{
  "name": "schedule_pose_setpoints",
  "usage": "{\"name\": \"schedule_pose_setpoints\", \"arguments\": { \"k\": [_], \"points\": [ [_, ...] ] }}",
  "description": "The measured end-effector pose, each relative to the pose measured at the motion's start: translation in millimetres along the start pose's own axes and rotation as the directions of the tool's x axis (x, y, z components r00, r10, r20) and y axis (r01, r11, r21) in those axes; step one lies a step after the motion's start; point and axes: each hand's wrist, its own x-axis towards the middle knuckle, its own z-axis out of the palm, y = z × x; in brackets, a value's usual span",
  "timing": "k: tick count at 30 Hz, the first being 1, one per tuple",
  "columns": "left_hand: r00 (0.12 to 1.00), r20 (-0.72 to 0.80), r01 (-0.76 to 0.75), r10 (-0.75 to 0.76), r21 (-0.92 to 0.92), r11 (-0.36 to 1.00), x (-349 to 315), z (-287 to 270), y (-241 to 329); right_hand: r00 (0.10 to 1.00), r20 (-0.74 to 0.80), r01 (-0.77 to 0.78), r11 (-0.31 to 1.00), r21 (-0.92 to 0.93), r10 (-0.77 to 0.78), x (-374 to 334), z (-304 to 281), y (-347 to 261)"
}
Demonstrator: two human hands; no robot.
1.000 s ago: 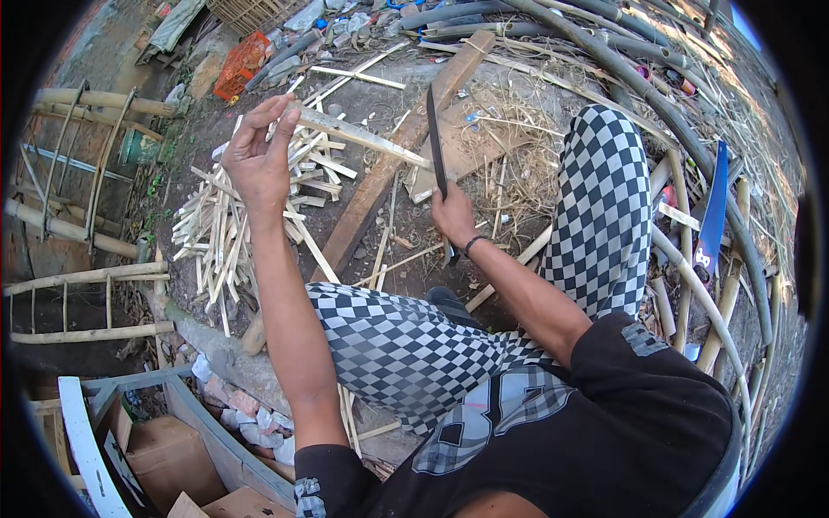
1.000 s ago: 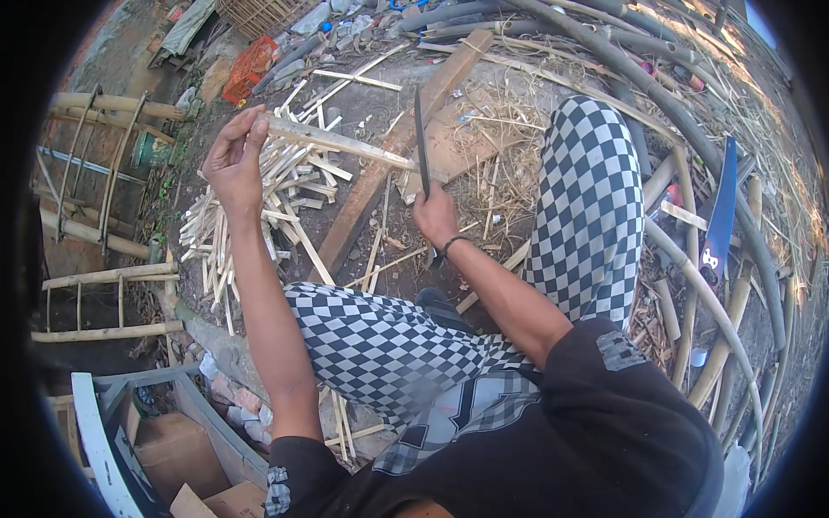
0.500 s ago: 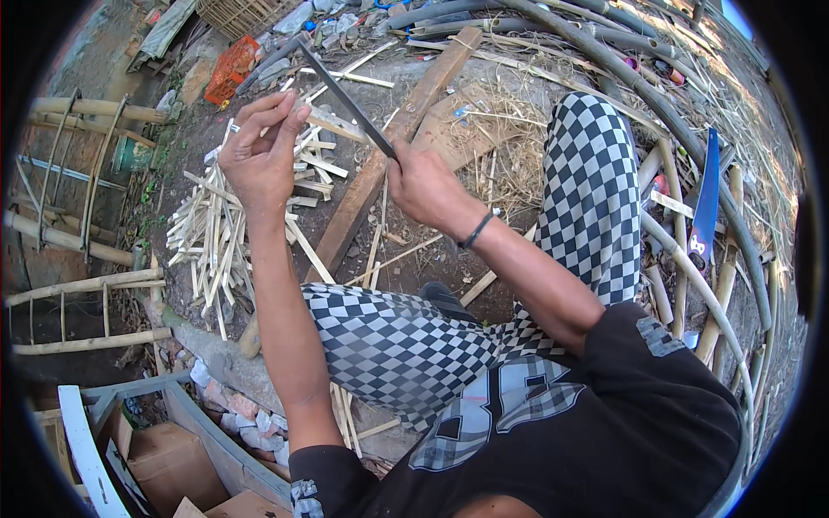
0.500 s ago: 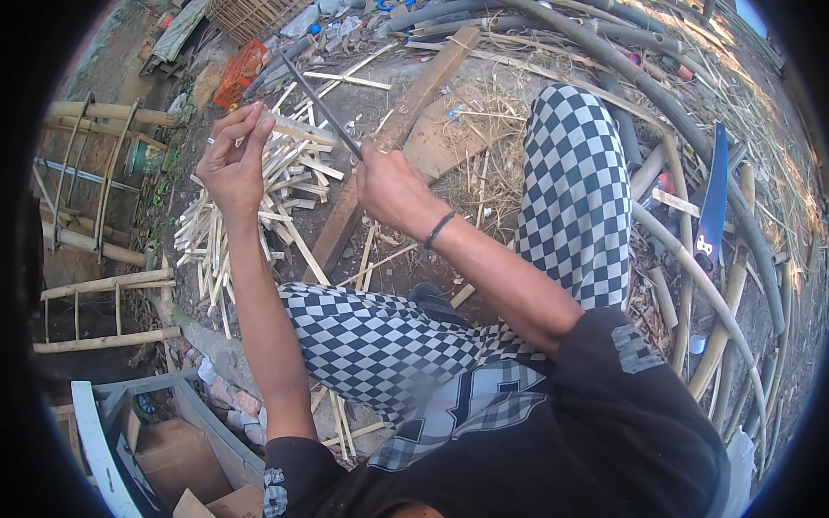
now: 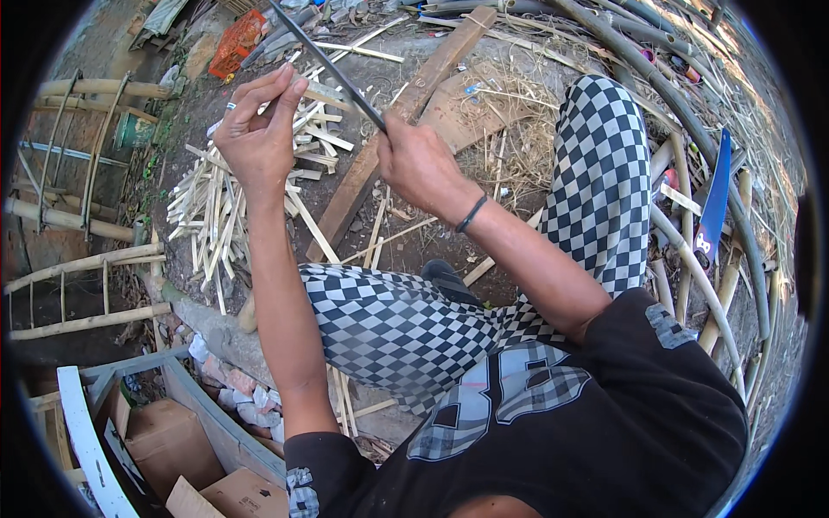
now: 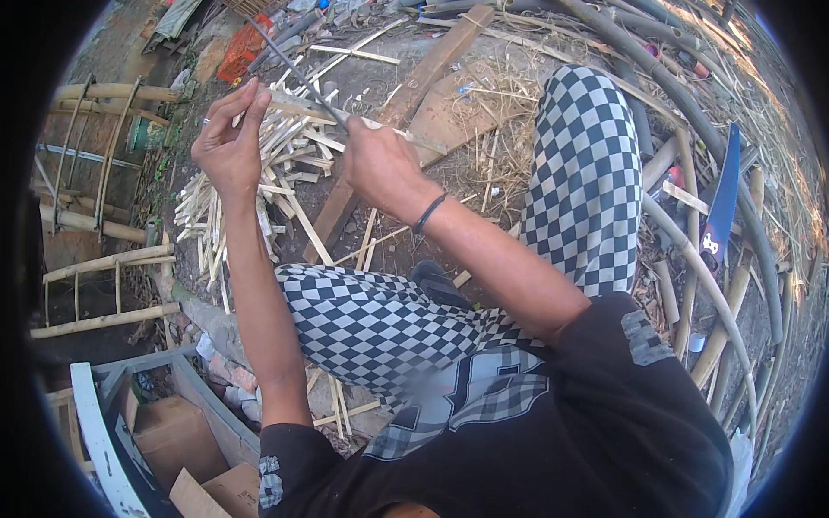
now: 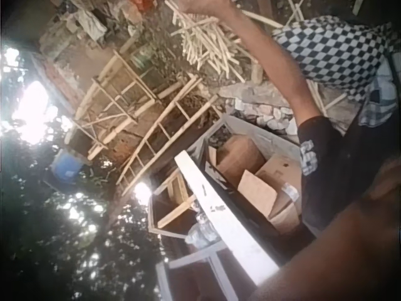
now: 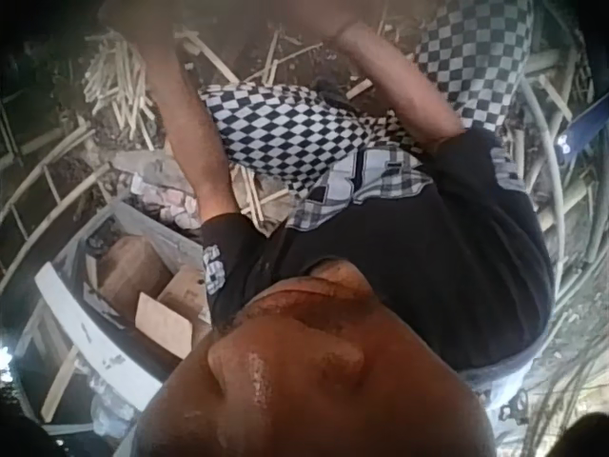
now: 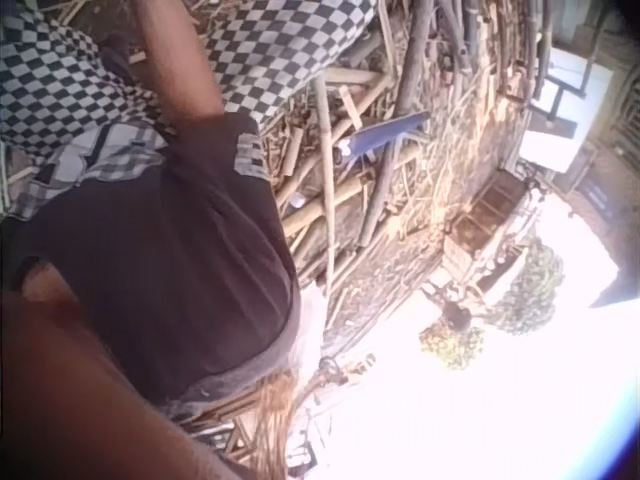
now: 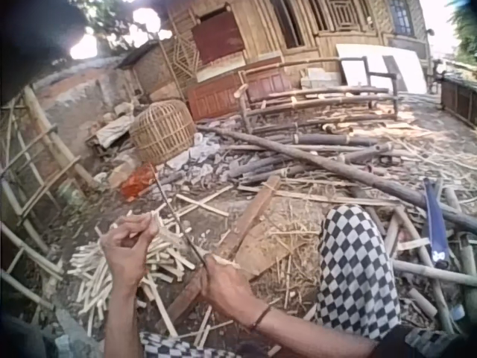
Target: The person whittles bamboo sticks using a knife, holding the wood in one hand and shaving off thin strips with the blade while working outdoors.
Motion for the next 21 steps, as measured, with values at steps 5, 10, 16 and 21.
{"name": "schedule_pose_setpoints", "arguments": {
  "k": [5, 10, 16, 21],
  "points": [
    [0.999, -0.025, 0.043, -0.042, 0.022, 0.999, -1.6, -12.0, -15.6, 1.0, 0.031, -0.005, 0.998, -0.059, 0.006, 17.2, 19.0, 18.7],
    [0.994, -0.064, 0.089, -0.089, -0.009, 0.996, 2.5, 1.0, -2.5, 0.997, -0.002, -0.071, 0.994, -0.084, 0.071, 14.9, 24.1, 56.6],
    [0.987, -0.108, 0.125, -0.116, 0.08, 0.989, -6.5, -21.7, -24.7, 0.996, 0.089, 0.024, 0.996, -0.092, -0.016, 17.9, 28.9, 13.5],
    [0.996, -0.062, 0.073, -0.071, 0.031, 0.997, -0.6, -7.3, -19.5, 0.994, 0.036, -0.091, 0.958, -0.271, 0.104, 23.4, 34.1, 83.7]
  ]
}}
